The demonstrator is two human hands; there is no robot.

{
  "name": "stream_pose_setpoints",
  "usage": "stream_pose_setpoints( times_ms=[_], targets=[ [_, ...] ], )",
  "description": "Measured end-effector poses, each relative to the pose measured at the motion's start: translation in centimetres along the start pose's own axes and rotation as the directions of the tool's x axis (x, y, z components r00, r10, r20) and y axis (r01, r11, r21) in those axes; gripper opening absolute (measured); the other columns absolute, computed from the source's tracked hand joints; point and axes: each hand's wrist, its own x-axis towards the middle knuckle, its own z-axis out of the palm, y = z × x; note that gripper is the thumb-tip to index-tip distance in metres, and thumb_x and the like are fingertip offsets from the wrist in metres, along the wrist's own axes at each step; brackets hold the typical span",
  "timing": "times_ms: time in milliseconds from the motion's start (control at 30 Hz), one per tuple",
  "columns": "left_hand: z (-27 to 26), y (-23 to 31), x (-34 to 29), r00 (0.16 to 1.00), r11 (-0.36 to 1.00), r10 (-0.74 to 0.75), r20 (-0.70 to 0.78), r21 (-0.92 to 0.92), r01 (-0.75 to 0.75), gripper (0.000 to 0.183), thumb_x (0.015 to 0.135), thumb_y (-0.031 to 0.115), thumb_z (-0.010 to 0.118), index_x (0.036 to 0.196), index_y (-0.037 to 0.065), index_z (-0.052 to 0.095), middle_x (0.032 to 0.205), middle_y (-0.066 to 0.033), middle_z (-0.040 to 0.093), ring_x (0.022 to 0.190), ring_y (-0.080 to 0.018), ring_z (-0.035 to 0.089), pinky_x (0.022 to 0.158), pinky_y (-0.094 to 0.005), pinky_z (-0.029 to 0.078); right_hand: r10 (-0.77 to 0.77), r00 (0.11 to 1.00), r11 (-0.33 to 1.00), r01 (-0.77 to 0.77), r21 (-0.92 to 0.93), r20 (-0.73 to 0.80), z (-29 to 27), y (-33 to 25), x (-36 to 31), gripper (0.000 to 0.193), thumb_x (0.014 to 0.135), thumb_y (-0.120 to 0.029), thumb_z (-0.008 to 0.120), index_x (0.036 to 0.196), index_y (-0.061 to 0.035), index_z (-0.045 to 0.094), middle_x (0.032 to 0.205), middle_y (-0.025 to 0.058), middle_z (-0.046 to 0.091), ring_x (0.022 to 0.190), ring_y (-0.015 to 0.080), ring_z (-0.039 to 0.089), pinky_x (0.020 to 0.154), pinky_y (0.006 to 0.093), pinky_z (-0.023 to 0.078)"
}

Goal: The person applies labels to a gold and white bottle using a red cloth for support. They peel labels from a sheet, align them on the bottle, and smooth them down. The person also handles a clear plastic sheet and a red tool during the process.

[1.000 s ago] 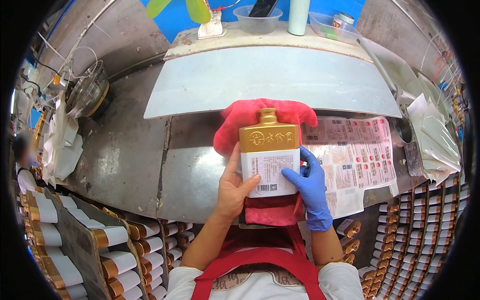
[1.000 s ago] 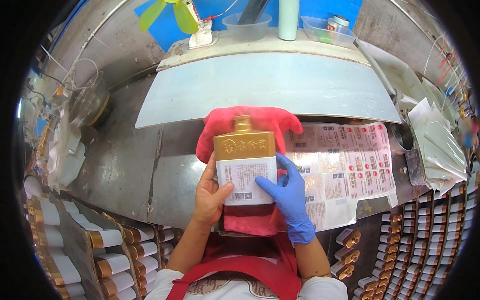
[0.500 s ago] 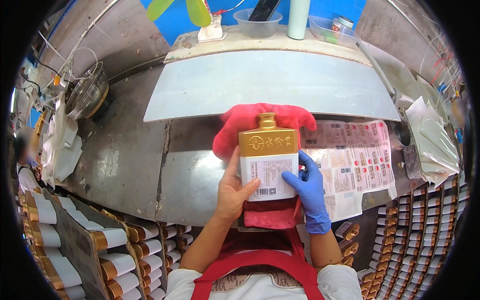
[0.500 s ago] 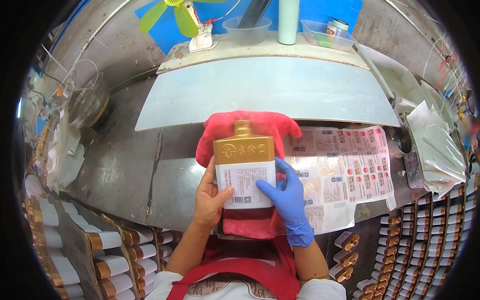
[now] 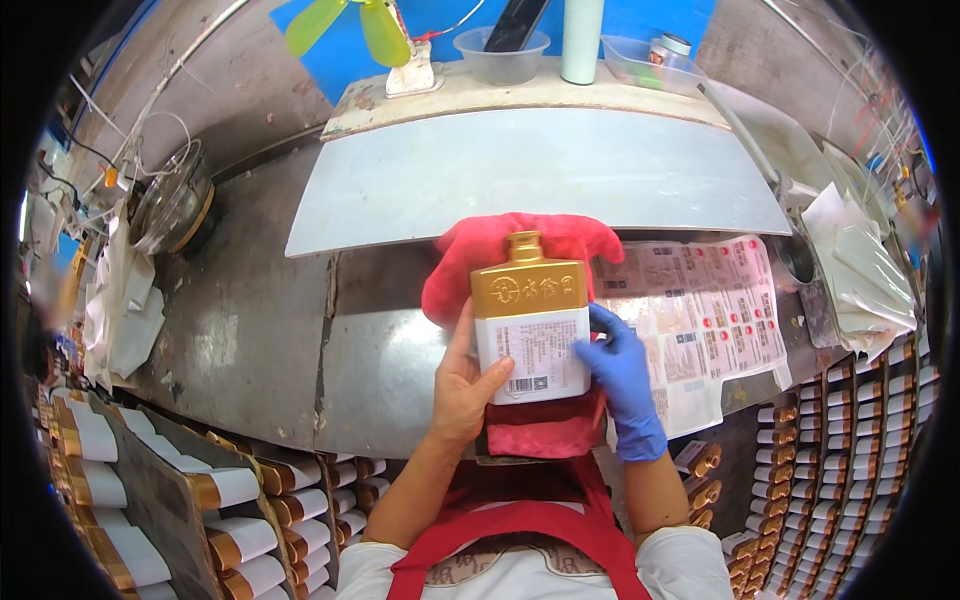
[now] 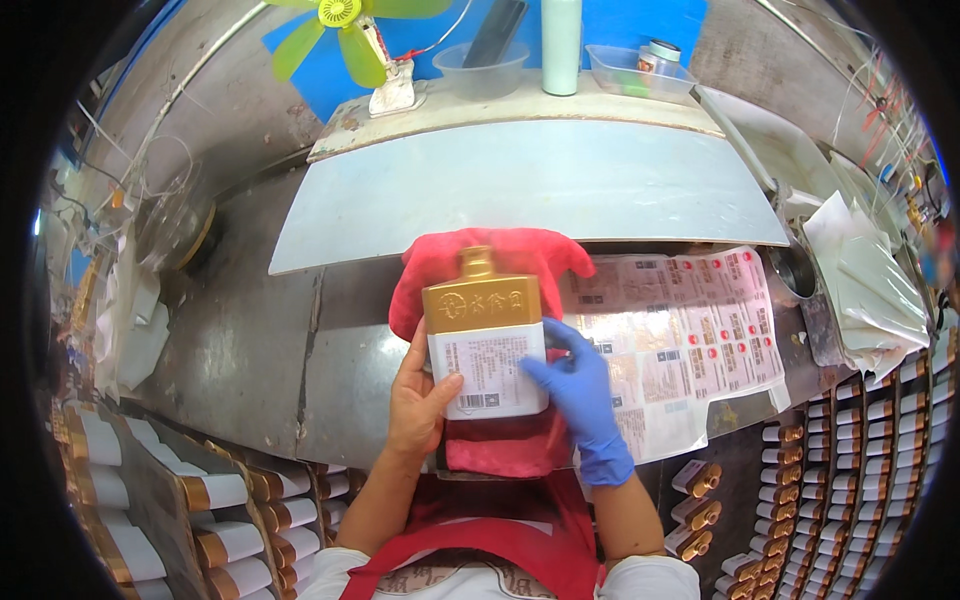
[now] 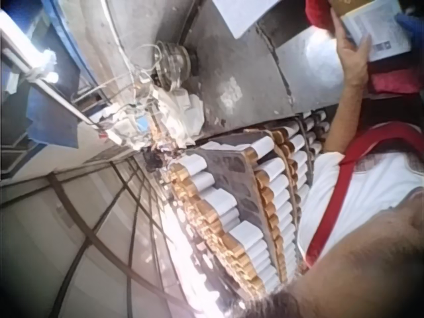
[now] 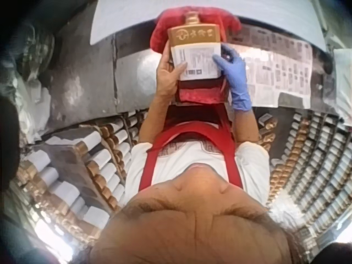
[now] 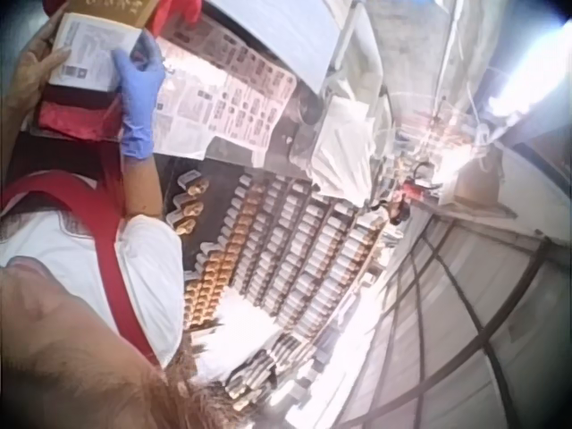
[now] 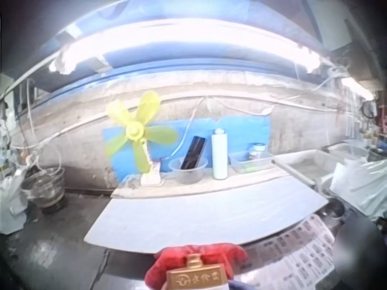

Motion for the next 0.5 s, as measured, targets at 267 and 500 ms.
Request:
stream_pose_setpoints(
  times_ms=[267,500],
  targets=[
    [0.2,-0.2,0.1,1.000,1.000,0.006,-0.001,0.001,-0.006,0.076,0.082,-0.008,0.055,0.145,0.001,0.013,0.137,-0.0131,0.039,0.122,-0.0194,0.045,0.101,-0.0314,0.036,0.399,0.909,0.724,-0.393,0.566,0.120,-9.8,0.4,-0.2,0.041,0.086,-0.021,0.062,0.120,-0.0036,0.049,0.102,0.0055,0.056,0.073,0.0117,0.057,0.063,0.0268,0.051],
    [0.1,-0.3,0.0,1.000,1.000,0.018,-0.005,-0.024,-0.018,0.076,0.082,-0.009,0.056,0.144,0.001,0.014,0.136,-0.0130,0.040,0.121,-0.0197,0.045,0.100,-0.0316,0.037,-0.466,0.881,0.829,0.404,-0.388,-0.079,0.0,-5.2,-4.3,0.042,0.081,-0.005,0.057,0.120,-0.0007,0.043,0.108,0.0135,0.054,0.101,0.0243,0.057,0.085,0.0341,0.048]
  ],
)
